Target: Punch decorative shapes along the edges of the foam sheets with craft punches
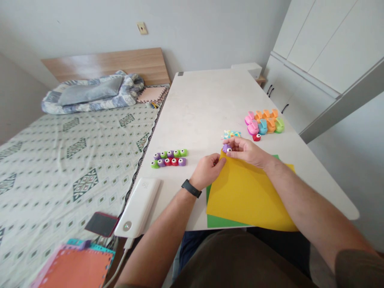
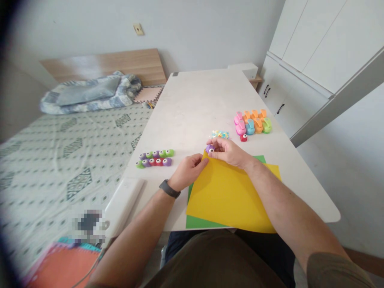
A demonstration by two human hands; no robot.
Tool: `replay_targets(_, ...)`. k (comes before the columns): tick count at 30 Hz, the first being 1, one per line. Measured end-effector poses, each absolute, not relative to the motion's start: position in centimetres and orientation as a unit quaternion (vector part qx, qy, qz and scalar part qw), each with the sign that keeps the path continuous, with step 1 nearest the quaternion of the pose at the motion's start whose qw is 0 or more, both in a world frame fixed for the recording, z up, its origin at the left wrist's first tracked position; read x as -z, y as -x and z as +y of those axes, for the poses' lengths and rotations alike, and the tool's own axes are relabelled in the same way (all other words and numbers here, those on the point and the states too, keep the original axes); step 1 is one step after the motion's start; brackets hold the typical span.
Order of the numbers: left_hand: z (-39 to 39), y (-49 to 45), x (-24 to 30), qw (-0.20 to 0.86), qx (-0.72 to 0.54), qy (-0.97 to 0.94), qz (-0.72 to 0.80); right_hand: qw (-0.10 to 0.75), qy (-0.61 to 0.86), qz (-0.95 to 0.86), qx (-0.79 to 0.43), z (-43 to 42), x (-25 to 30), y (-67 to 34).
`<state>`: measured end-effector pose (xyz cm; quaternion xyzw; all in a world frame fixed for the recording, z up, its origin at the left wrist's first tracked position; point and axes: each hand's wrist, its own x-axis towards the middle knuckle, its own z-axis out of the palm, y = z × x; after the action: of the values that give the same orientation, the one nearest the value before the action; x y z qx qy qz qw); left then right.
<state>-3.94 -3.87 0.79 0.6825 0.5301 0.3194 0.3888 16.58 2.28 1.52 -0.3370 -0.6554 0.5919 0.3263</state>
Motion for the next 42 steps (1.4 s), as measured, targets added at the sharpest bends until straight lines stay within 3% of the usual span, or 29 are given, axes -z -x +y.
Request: replay_targets(42,-3.97,3.75,-1.33,0.380,-0.304,-0.692,0.534,0.332,0.345,-0.608,-0.633,1.71,-2.04,-15.75)
